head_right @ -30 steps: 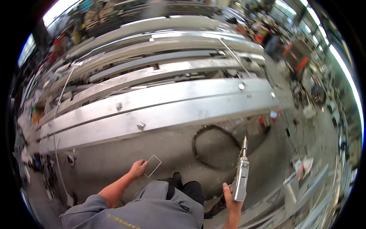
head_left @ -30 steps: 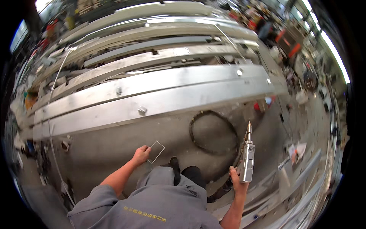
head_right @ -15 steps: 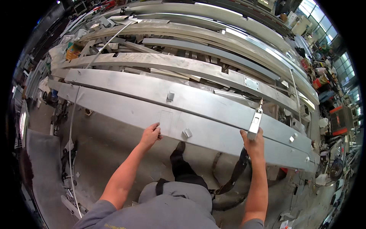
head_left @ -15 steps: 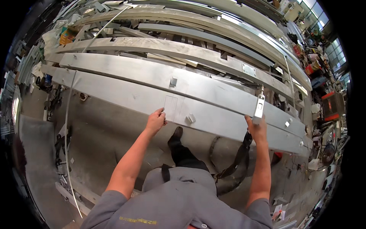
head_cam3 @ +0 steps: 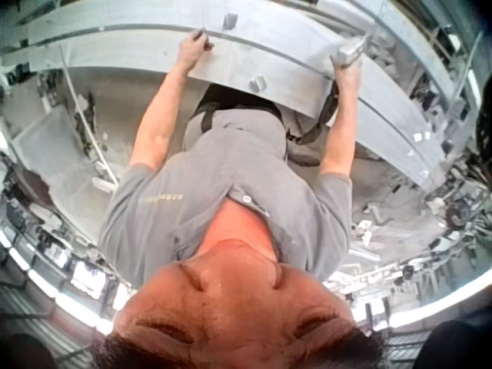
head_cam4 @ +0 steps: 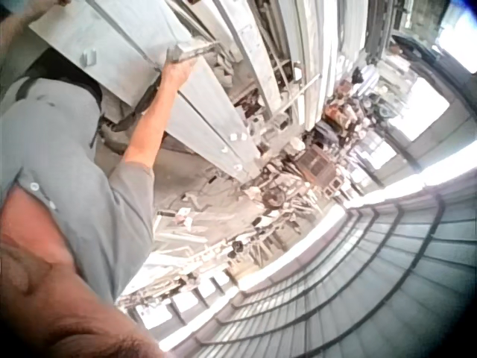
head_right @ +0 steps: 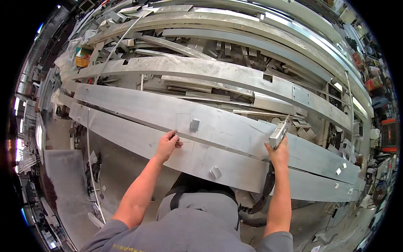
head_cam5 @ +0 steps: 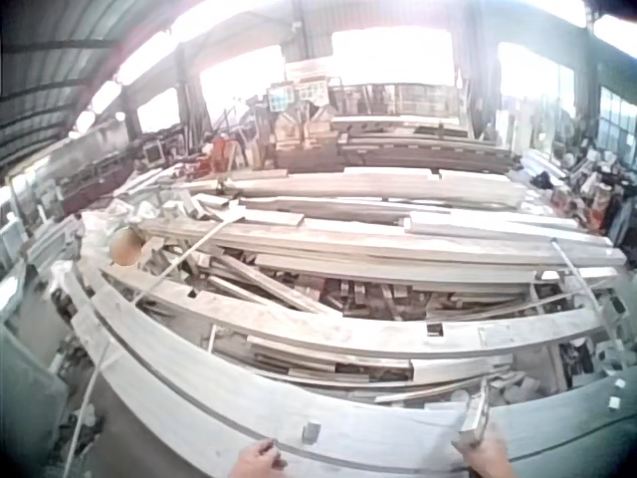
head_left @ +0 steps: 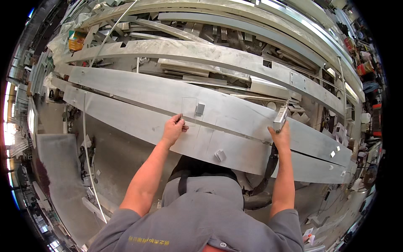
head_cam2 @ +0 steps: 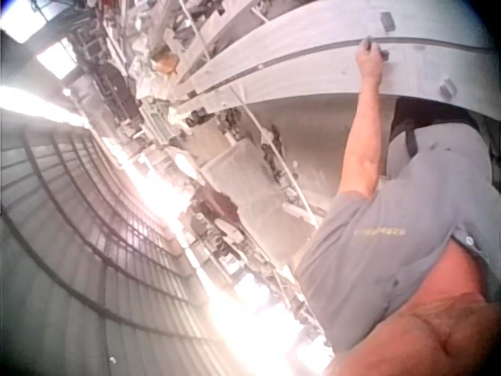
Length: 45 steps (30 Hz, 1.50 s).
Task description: The person places small metal brackets onto a large metal sheet and uses a handheld welding tool to tack weld them in place. The person repeats this process for several brackets along the sheet.
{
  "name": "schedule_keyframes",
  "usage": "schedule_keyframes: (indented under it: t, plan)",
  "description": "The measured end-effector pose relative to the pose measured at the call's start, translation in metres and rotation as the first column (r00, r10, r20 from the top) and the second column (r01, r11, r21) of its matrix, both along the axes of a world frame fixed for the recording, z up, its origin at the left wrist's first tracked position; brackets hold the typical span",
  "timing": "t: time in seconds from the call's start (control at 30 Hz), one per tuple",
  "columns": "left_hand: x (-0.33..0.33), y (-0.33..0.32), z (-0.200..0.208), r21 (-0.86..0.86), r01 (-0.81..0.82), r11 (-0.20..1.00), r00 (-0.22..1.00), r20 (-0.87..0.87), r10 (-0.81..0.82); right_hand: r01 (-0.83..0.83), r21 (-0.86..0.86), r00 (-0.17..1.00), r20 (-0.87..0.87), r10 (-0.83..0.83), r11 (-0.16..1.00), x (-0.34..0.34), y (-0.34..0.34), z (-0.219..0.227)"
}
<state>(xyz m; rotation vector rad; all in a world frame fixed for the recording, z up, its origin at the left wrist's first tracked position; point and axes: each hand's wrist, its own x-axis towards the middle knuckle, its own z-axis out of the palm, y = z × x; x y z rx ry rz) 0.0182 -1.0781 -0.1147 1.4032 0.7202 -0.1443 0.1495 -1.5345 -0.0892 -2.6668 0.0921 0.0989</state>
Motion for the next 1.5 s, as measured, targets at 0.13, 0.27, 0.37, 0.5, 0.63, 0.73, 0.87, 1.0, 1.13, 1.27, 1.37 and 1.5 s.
schedule_keyframes:
  t: [0.13,0.27,0.37,0.5,0.63,0.73,0.87,1.0,1.13,1.27,1.37,1.5]
  plan:
    - [0.004,0.026,-0.007,-0.037,-0.114,0.993,0.993,-0.013,0.114,0.090,-0.072,0.962,0.263,-0.068,0.993,-0.027,0.006,0.029]
    - [0.016,0.032,-0.002,0.018,-0.249,0.968,0.968,-0.042,0.249,0.068,0.430,0.971,0.180,-0.160,0.900,-0.061,0.107,0.050]
    - [0.020,0.034,0.001,0.064,-0.268,0.961,0.961,-0.056,0.272,-0.353,0.370,0.935,0.135,0.326,0.859,-0.043,0.236,0.022]
    - [0.024,0.033,0.000,0.048,-0.290,0.956,0.956,-0.029,0.292,-0.455,0.259,0.890,0.139,0.434,0.852,-0.020,0.318,-0.043]
    - [0.029,0.012,0.010,0.026,-0.118,0.993,0.990,-0.078,0.119,-0.435,0.237,0.899,0.174,0.402,0.869,-0.014,0.284,-0.072]
    - [0.036,-0.015,0.005,-0.019,0.031,0.999,0.998,-0.060,-0.032,-0.289,0.168,0.926,0.300,0.230,0.943,-0.005,0.187,-0.067]
    - [0.064,-0.056,-0.012,0.018,0.130,0.991,0.988,-0.087,-0.128,-0.040,0.097,0.977,0.210,0.019,0.994,-0.007,0.086,-0.055]
    - [0.071,-0.048,-0.026,0.618,0.419,0.665,0.899,-0.177,-0.401,0.103,0.227,0.976,0.166,-0.143,0.968,-0.016,0.076,-0.049]
    - [0.084,-0.038,0.016,0.770,0.506,0.388,0.812,-0.274,-0.515,0.274,0.261,0.953,0.056,-0.298,0.926,-0.014,0.087,-0.044]
    - [0.120,-0.019,0.025,0.920,0.381,0.094,0.510,-0.124,-0.851,0.323,0.246,0.935,0.068,-0.349,0.914,-0.001,0.090,-0.042]
    - [0.142,-0.023,0.021,0.844,0.528,-0.094,0.354,-0.319,-0.879,0.299,0.234,0.922,0.180,-0.343,0.925,0.000,0.093,-0.037]
    - [0.139,-0.016,0.012,0.828,0.556,-0.070,0.298,-0.277,-0.913,0.232,0.220,0.918,0.273,-0.288,0.948,-0.006,0.119,-0.013]
